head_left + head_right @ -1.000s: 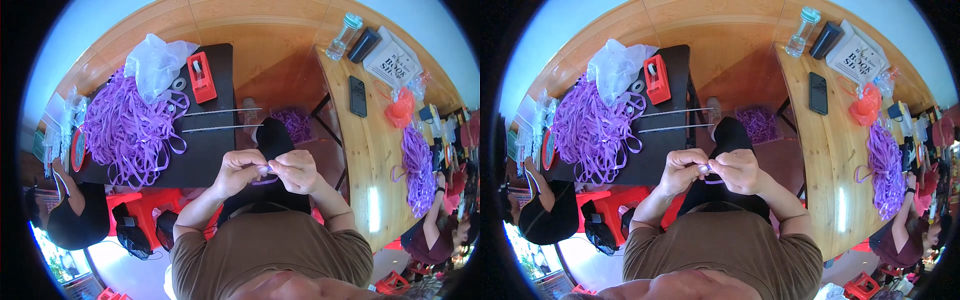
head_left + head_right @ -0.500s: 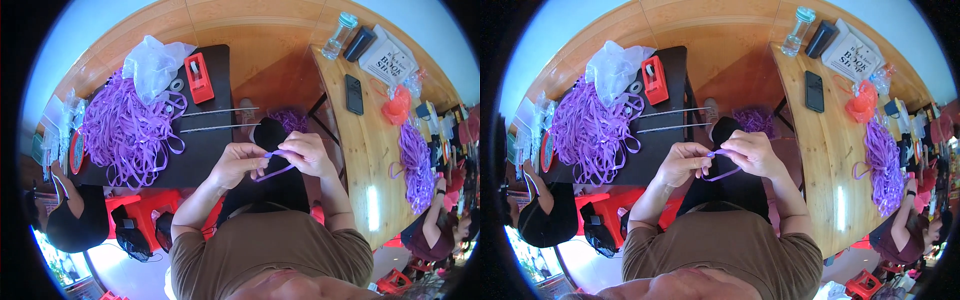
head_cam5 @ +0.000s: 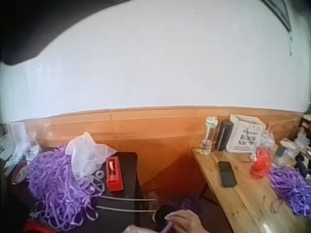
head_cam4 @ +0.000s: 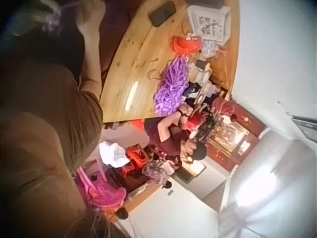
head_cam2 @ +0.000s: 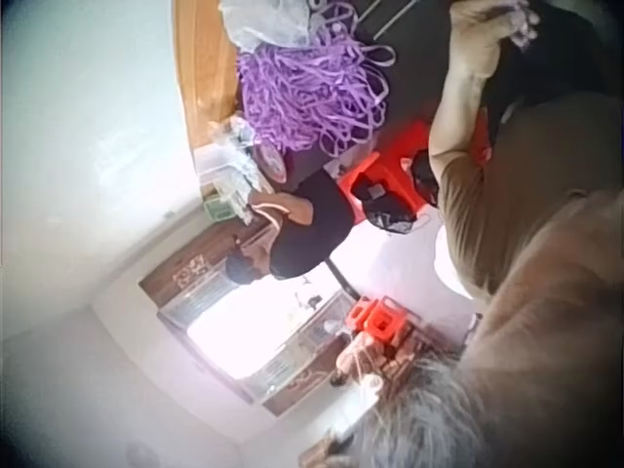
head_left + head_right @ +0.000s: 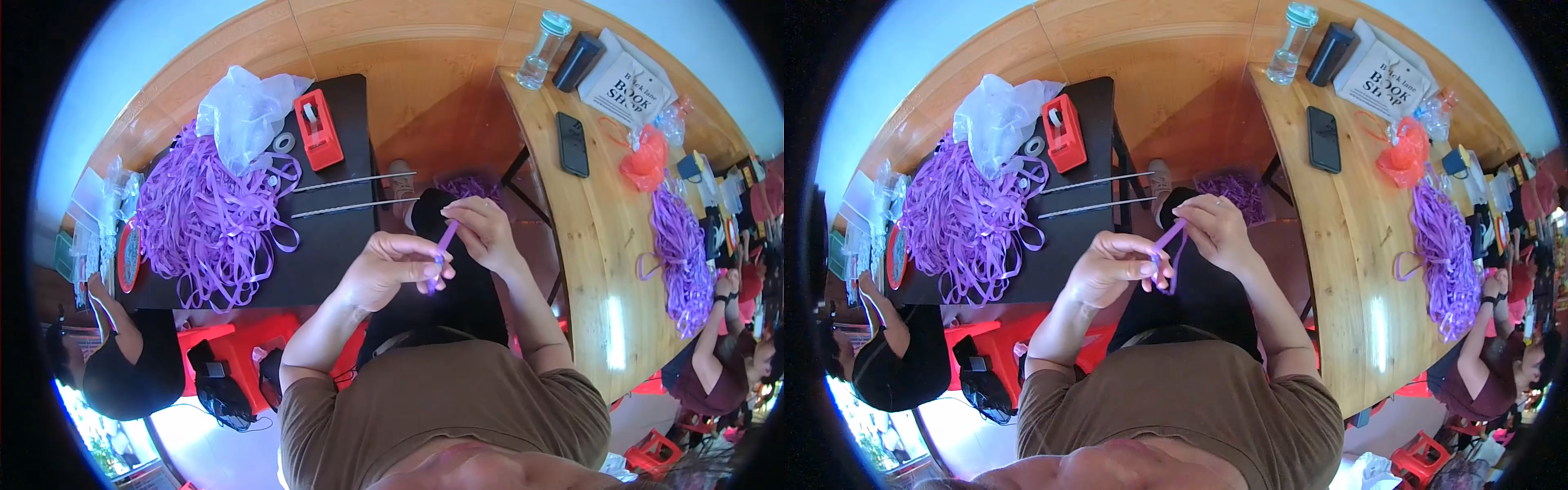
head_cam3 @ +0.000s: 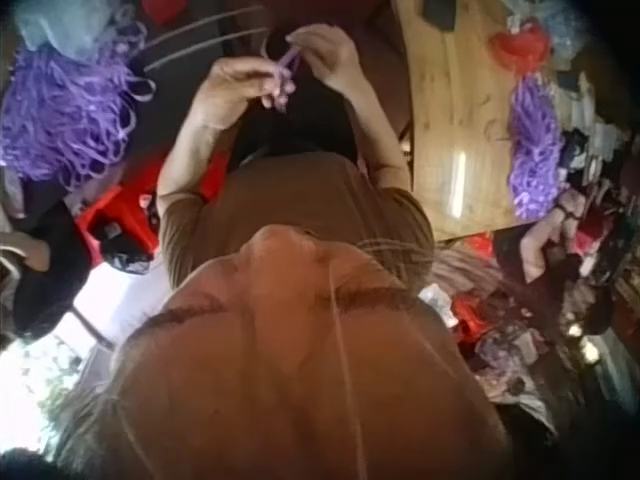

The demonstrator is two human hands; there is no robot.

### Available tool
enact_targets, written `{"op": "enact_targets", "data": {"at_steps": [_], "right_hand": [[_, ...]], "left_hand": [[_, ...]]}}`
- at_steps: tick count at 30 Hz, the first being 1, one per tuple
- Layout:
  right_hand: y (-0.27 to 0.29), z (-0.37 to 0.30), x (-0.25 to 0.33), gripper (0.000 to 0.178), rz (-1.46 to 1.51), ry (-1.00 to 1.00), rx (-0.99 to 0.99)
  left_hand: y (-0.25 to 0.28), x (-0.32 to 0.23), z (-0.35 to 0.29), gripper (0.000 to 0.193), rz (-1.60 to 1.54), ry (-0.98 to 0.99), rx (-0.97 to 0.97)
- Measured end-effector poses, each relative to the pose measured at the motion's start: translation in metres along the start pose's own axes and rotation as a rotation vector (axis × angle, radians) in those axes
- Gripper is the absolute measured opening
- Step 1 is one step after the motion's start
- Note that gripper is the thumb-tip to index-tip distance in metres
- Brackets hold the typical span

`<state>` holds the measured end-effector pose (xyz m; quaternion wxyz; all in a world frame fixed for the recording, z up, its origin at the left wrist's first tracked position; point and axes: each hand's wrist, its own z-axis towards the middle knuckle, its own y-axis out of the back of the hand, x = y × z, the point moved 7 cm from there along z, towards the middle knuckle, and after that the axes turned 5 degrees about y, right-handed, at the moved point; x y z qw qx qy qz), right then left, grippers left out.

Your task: Wrapping long purple ribbons around two parallel metal rods to create uniform loops and securing them with adhesive tape.

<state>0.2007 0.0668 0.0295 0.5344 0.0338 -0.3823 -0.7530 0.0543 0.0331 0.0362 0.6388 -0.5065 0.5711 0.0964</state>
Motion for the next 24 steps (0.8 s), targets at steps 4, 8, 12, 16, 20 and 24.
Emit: {"op": "enact_targets", "data": {"at_steps": [4,8,12,16,20,24], "right_hand": [[-0.024,-0.022,-0.021,0.012,0.207,-0.172,-0.098],[-0.048,-0.044,-0.032,0.006,0.379,-0.307,-0.204],[-0.065,-0.060,-0.035,0.007,0.371,-0.376,-0.196],[-0.073,-0.073,-0.032,0.008,0.393,-0.426,-0.187],[-0.084,-0.086,-0.023,0.008,0.538,-0.576,-0.046],[-0.101,-0.115,-0.018,0.009,0.779,-0.660,-0.002]], "left_hand": [[-0.005,-0.025,-0.005,0.019,0.015,-0.130,-0.035],[-0.012,-0.052,-0.015,0.022,0.020,-0.218,-0.094],[-0.028,-0.081,-0.024,0.024,0.053,-0.322,-0.050],[-0.029,-0.100,-0.018,0.019,0.046,-0.430,-0.018],[0.011,-0.109,0.003,0.024,0.077,-0.428,-0.203],[0.055,-0.106,0.029,0.024,0.077,-0.375,-0.253]]}}
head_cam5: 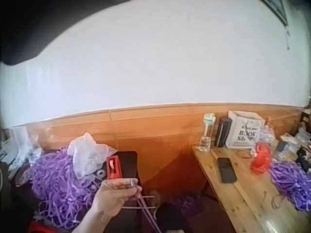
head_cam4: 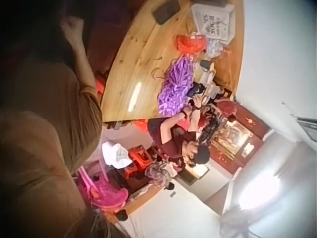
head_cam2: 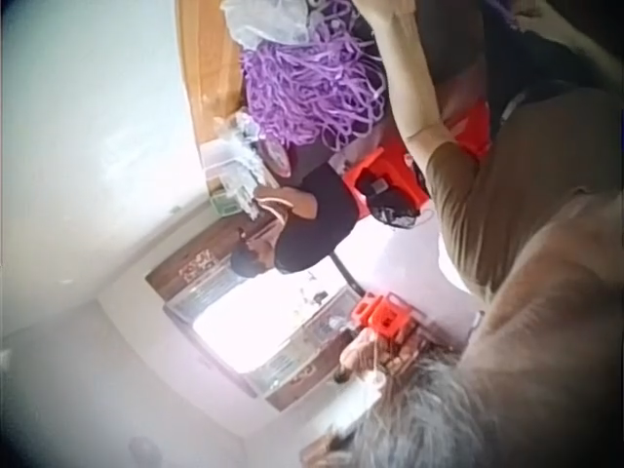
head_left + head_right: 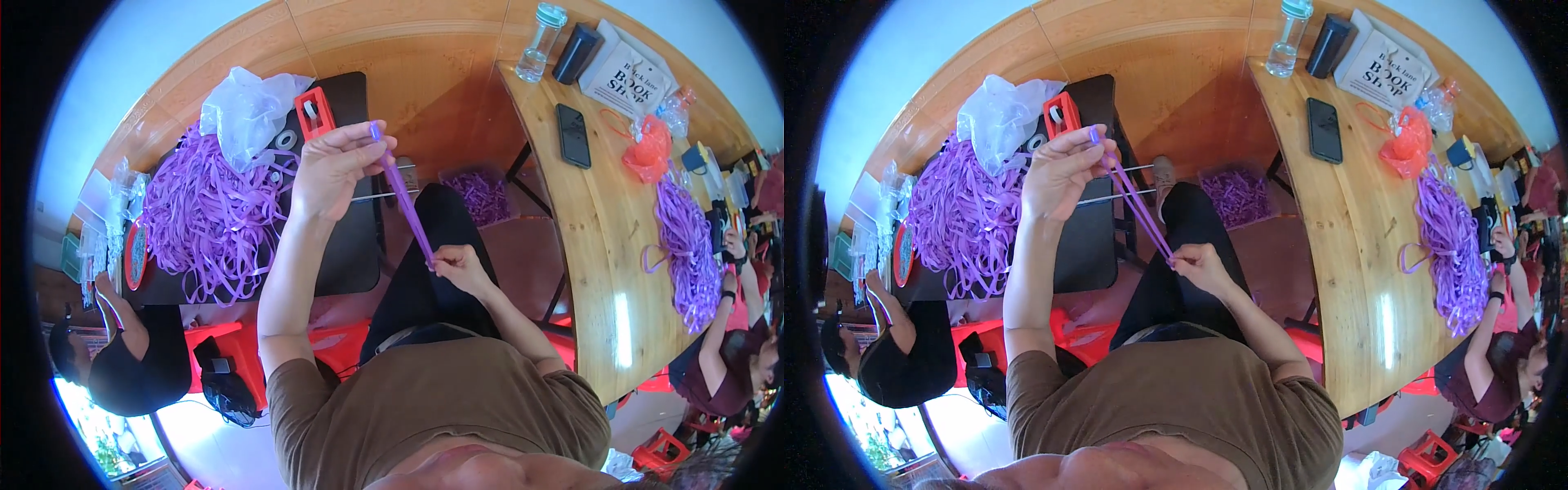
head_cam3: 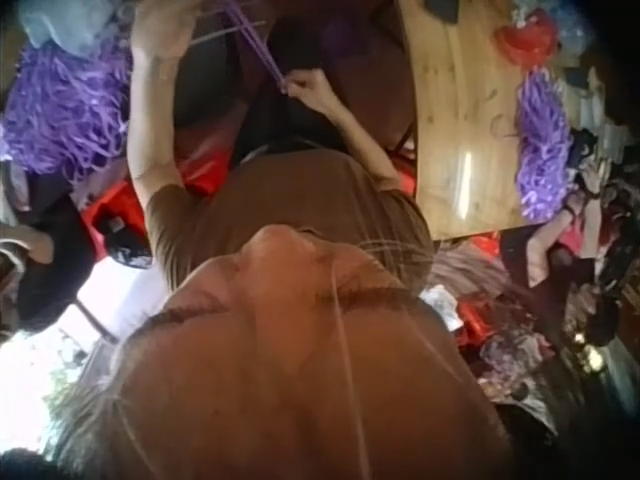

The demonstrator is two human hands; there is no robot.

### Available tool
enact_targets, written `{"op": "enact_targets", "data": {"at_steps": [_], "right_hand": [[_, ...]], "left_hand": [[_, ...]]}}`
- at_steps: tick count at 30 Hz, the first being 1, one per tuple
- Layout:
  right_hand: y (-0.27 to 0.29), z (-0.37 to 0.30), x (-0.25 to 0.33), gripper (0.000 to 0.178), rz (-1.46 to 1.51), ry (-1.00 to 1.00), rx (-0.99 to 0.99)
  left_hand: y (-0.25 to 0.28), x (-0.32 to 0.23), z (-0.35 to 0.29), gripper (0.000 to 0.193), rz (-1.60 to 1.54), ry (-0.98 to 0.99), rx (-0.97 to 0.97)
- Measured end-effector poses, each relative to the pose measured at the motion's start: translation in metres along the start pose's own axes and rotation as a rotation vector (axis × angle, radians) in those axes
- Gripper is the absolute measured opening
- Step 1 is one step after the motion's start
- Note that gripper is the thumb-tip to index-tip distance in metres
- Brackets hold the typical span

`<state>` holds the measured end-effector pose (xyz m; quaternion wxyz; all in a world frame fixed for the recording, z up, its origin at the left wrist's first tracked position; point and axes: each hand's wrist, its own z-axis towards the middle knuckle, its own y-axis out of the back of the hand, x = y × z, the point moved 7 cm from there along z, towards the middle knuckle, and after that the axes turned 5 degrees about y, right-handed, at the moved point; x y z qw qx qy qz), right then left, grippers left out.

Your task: Wrapping long purple ribbons around two parallel metal rods to create uniform loops and securing them with adhesive tape.

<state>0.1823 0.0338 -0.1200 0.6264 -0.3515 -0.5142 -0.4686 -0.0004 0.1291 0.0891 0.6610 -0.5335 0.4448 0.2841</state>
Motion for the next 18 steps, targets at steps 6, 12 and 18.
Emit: {"op": "enact_targets", "data": {"at_steps": [6,12,18], "right_hand": [[-0.012,-0.024,-0.030,0.008,0.088,-0.244,0.176],[0.030,0.028,0.062,0.033,-0.040,0.186,-0.189],[0.014,0.059,0.121,0.028,-0.150,0.502,0.020]], "left_hand": [[0.000,0.033,-0.010,0.025,0.131,0.121,-0.055],[-0.022,0.086,-0.069,0.025,0.086,0.244,0.024],[-0.024,0.112,-0.081,0.024,0.031,0.269,0.026]]}}
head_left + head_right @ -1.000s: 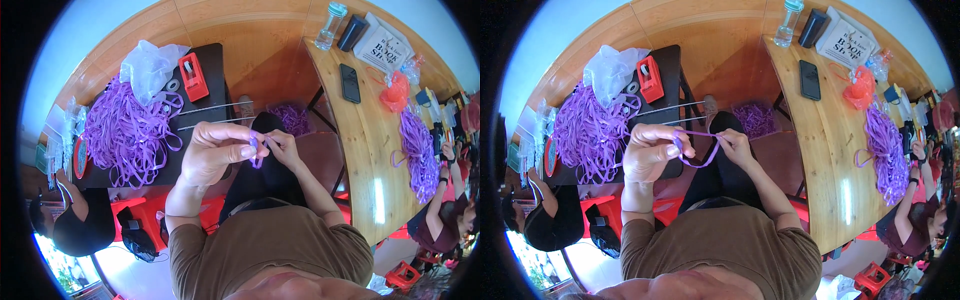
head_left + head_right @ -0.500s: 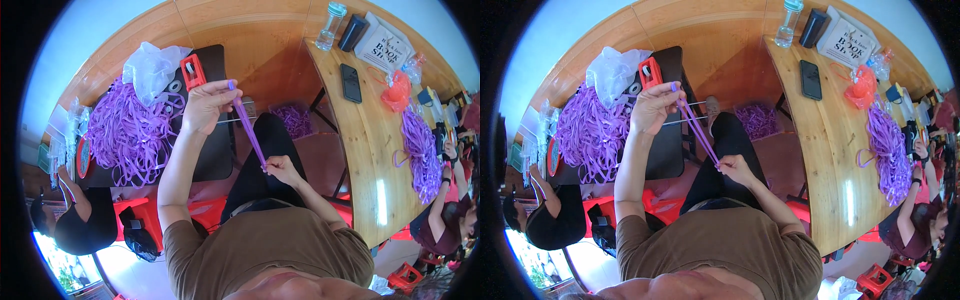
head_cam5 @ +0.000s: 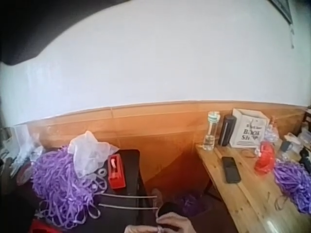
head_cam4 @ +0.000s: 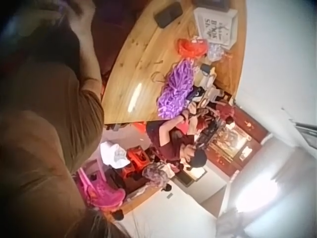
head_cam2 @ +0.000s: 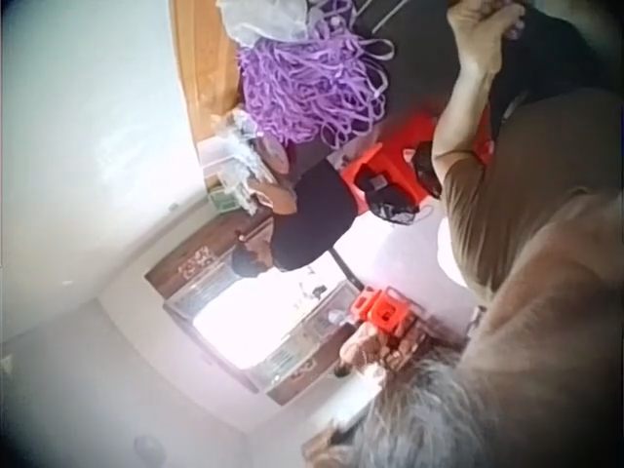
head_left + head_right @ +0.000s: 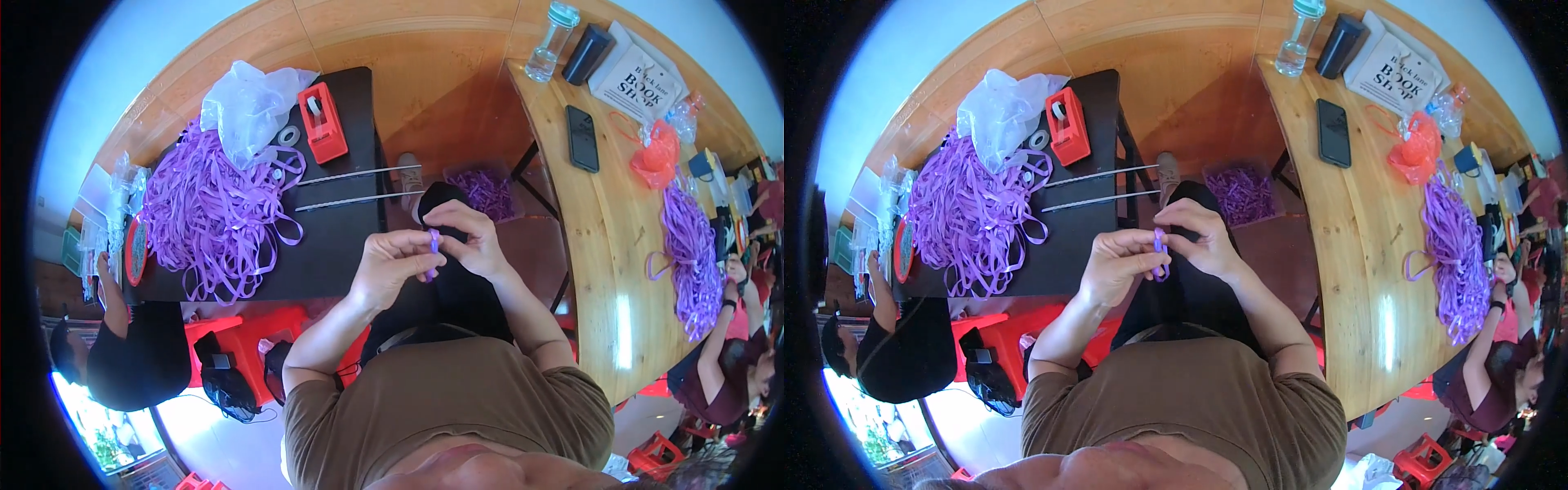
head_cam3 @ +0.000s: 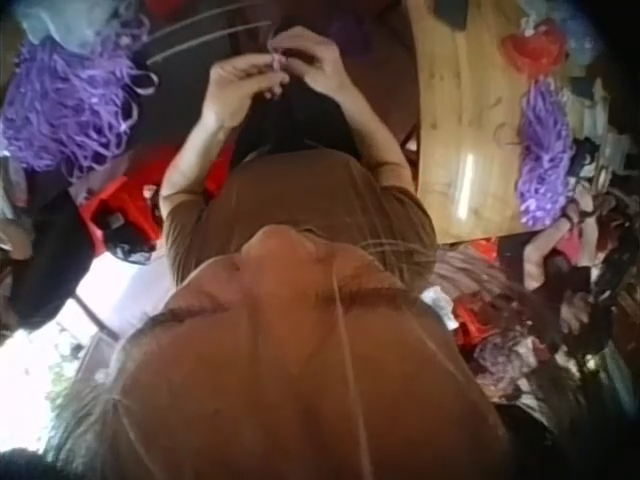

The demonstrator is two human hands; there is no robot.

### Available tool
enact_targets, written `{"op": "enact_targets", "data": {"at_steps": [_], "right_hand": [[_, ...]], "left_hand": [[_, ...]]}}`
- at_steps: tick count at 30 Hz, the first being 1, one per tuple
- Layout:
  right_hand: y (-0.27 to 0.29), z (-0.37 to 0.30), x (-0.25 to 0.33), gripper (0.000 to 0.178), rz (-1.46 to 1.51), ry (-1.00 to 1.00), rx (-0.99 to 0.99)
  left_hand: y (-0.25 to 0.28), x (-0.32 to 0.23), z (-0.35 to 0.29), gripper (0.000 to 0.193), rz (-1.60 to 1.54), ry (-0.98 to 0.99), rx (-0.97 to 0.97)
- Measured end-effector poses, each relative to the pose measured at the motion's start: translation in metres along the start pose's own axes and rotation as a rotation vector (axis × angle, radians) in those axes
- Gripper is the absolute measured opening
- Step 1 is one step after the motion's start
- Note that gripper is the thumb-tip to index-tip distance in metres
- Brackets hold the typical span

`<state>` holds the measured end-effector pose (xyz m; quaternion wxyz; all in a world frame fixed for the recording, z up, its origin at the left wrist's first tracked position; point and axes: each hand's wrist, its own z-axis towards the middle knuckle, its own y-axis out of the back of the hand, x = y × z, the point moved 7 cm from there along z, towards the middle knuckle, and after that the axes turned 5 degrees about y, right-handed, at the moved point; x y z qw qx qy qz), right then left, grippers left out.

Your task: Wrapping long purple ribbons around two parallel metal rods to create uniform loops and securing them with adhesive tape.

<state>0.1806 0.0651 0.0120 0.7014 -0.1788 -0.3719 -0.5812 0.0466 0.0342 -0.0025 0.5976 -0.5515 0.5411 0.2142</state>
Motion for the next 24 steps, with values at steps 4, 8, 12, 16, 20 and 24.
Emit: {"op": "enact_targets", "data": {"at_steps": [4,8,12,16,20,24], "right_hand": [[0.001,0.002,-0.006,0.021,-0.130,0.077,-0.047],[0.007,0.007,-0.005,0.021,-0.438,0.223,-0.103],[0.013,0.011,-0.021,0.020,-0.593,0.302,-0.090],[0.019,0.029,-0.044,0.019,-0.640,0.328,-0.099],[0.023,0.053,-0.077,0.019,-0.580,0.309,-0.096],[0.018,0.069,-0.104,0.021,-0.457,0.272,-0.076]], "left_hand": [[-0.002,0.010,-0.004,0.024,0.006,-0.006,-0.013],[0.002,0.042,-0.002,0.026,-0.105,0.069,-0.105],[0.017,0.084,0.018,0.019,-0.106,0.165,-0.224],[0.030,0.086,0.043,0.013,-0.125,-0.071,-0.328],[0.039,0.079,0.069,0.011,-0.121,-0.213,-0.407],[0.051,0.079,0.084,0.012,-0.191,-0.285,-0.405]]}}
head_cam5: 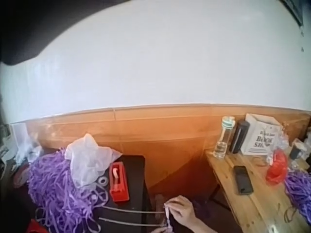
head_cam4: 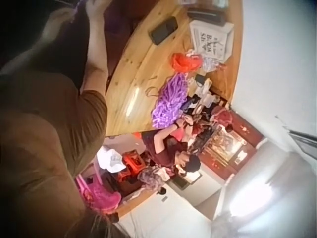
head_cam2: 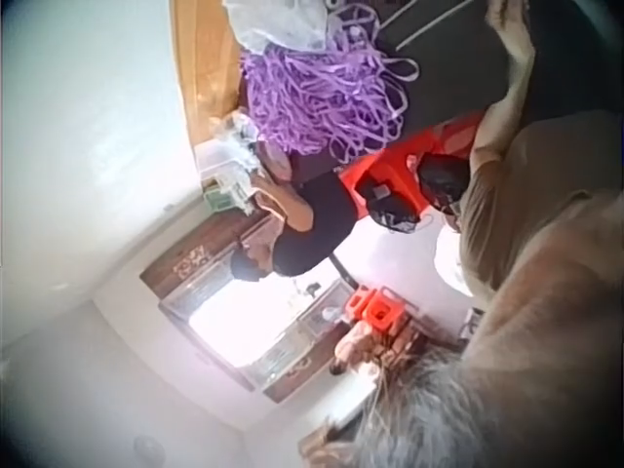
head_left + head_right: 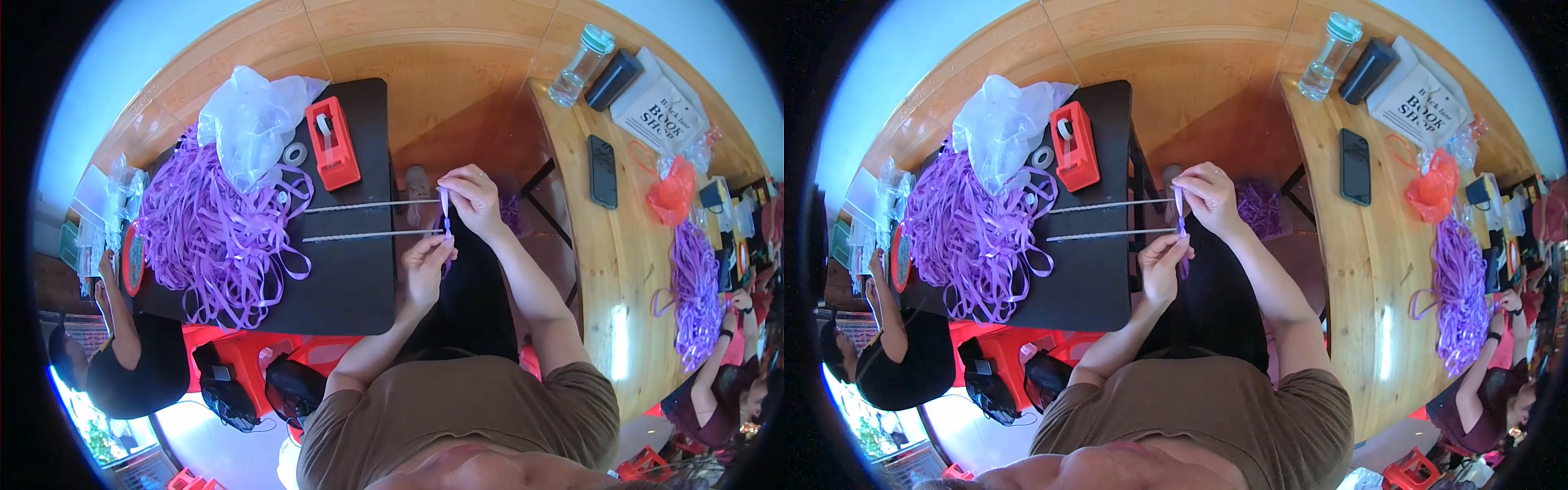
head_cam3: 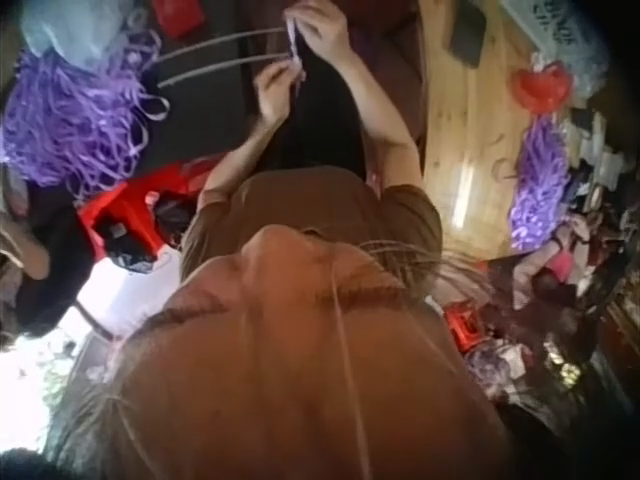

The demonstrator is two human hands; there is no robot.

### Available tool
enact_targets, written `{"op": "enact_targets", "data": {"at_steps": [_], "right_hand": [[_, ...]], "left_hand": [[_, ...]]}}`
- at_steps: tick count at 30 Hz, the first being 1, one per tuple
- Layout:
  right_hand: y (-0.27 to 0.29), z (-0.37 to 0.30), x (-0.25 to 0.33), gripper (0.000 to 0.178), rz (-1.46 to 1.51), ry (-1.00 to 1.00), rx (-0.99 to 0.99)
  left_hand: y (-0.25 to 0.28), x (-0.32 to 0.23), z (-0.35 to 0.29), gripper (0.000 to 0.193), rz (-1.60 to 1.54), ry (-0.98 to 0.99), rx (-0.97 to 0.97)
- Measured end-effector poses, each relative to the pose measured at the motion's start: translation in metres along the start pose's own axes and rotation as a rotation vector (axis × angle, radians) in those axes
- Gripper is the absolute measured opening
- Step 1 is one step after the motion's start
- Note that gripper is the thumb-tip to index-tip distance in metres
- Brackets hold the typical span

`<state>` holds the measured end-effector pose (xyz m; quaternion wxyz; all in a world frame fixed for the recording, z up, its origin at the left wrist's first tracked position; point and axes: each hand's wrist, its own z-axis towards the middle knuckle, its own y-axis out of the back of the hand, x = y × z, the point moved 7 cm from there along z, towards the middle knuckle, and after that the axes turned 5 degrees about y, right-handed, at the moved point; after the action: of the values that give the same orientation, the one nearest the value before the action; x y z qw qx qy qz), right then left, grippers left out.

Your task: Wrapping long purple ribbons around two parallel metal rods to create uniform loops and securing them with adhesive tape.

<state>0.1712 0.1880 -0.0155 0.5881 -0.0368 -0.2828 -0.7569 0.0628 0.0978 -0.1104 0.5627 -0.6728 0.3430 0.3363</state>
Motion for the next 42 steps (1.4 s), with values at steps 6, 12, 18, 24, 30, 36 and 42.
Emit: {"op": "enact_targets", "data": {"at_steps": [6,12,18,24,30,36,42], "right_hand": [[-0.030,0.013,-0.014,0.023,0.127,-0.024,0.032],[-0.054,0.009,-0.022,0.019,0.227,-0.076,0.025],[-0.072,-0.014,-0.019,0.013,0.289,-0.165,-0.005],[-0.091,-0.067,-0.006,0.005,0.596,-0.750,0.072],[-0.095,-0.104,0.008,0.007,0.719,-0.770,0.036],[-0.096,-0.145,0.038,0.005,0.835,-0.953,0.110],[-0.089,-0.181,0.074,0.007,0.887,-0.975,0.102]], "left_hand": [[0.021,-0.004,0.012,0.012,-0.027,-0.071,-0.036],[0.026,-0.007,0.016,0.015,-0.053,-0.138,-0.129],[0.038,0.000,0.015,0.013,-0.088,-0.081,-0.175],[0.036,0.010,-0.013,0.011,-0.017,0.011,-0.157],[0.035,0.018,-0.065,0.013,0.132,0.139,-0.125],[0.071,-0.002,-0.093,0.011,0.470,-0.021,-0.158],[0.069,-0.020,-0.107,0.010,0.436,-0.122,-0.116]]}}
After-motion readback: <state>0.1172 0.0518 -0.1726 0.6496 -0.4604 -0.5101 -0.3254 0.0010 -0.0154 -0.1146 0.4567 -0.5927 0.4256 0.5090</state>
